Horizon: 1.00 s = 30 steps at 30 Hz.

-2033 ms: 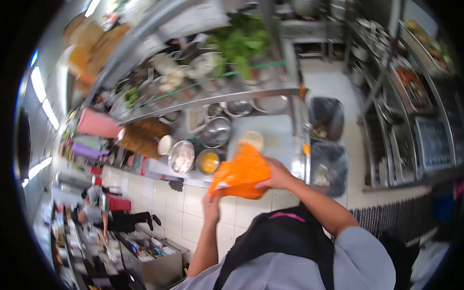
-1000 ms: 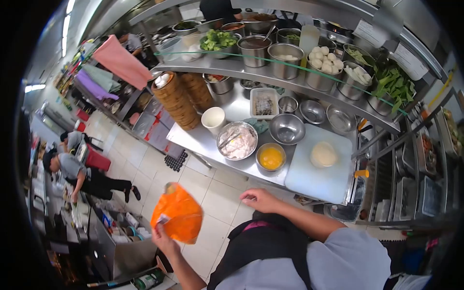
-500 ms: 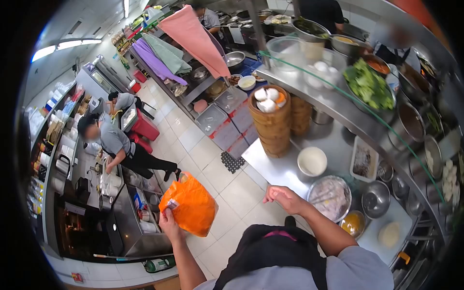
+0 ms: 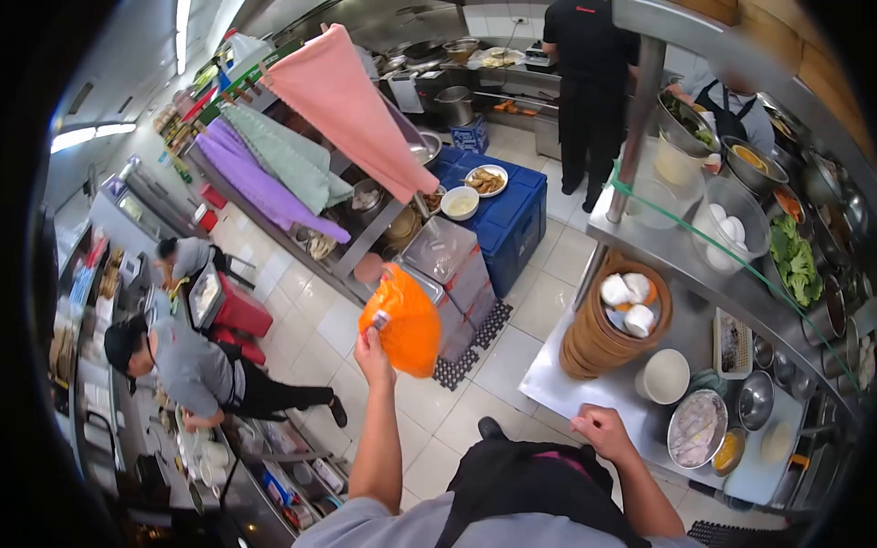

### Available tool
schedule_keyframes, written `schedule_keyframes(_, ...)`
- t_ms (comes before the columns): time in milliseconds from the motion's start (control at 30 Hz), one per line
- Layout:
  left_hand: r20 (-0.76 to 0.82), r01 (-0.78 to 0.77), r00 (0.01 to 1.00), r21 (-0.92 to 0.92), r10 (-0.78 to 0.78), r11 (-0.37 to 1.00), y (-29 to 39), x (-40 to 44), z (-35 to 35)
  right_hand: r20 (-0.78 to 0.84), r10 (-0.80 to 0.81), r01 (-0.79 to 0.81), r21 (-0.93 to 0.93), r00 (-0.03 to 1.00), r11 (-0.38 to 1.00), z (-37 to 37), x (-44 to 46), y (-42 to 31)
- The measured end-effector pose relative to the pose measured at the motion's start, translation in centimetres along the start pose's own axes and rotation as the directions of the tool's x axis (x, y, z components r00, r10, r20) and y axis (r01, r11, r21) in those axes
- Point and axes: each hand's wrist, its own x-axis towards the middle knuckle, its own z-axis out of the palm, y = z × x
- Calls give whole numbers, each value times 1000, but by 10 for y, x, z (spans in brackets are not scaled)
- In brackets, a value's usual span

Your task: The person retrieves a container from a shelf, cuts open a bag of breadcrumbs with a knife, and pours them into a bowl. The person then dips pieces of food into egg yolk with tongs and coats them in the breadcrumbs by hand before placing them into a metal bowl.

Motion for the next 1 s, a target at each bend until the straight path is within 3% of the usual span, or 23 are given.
schedule_keyframes(33,23,-34,999,-88,36,996,3,29,10,-22,0,-1,-3,1000,1000,4,-1,-1)
schedule_keyframes(100,77,-16,997,-106,24,994,-5,93,16,-239,-10,15,21,971,1000,15,-9,-5)
schedule_keyframes(133,110,0,994,-118,14,993,-12,125,19,-266,1,5,25,964,1000,21,-11,-5)
schedule_keyframes(233,185,-2,982,-145,29,989,-51,212,22,-597,115,-43,133,794,990,41,-20,-4)
schedule_keyframes(300,293,-171,949,179,114,969,-87,263,19,-650,169,-63,183,741,981,54,-26,0)
schedule_keyframes(367,386,-405,899,554,208,727,-148,307,-1,-709,222,-72,236,669,969,68,-33,3)
schedule_keyframes(400,337,-317,929,517,152,795,-196,336,-16,-693,190,-127,143,695,982,72,-38,8)
schedule_keyframes(433,287,-227,948,304,138,925,-256,383,-27,-695,175,-190,57,697,980,74,-48,15)
schedule_keyframes(500,538,-538,812,542,225,646,-232,370,-24,-713,253,-244,119,654,963,88,-57,8)
schedule_keyframes(533,427,-286,904,572,19,769,-223,370,-14,-720,241,-265,81,651,961,94,-63,10)
schedule_keyframes(600,448,-23,890,235,-87,972,-212,366,1,-723,366,-293,232,585,927,110,-75,11)
schedule_keyframes(633,432,-82,902,190,-9,978,-212,363,9,-738,373,-247,280,563,927,122,-80,20)
schedule_keyframes(667,428,63,902,6,-60,998,-199,341,17,-735,369,-200,311,569,929,128,-84,29)
schedule_keyframes(700,386,-15,923,-4,16,1000,-195,322,25,-763,374,-190,323,527,927,133,-90,35)
schedule_keyframes(767,336,-187,929,60,156,981,-176,270,33,-621,468,-238,420,628,876,142,-93,43)
schedule_keyframes(800,332,-245,922,97,200,965,-168,243,34,-629,465,-231,421,623,877,142,-96,40)
schedule_keyframes(867,345,-327,902,158,258,932,-167,195,29,-590,414,-278,311,694,909,137,-103,29)
schedule_keyframes(1000,457,-399,856,287,241,871,-191,105,-1,-650,305,-292,131,696,947,116,-131,28)
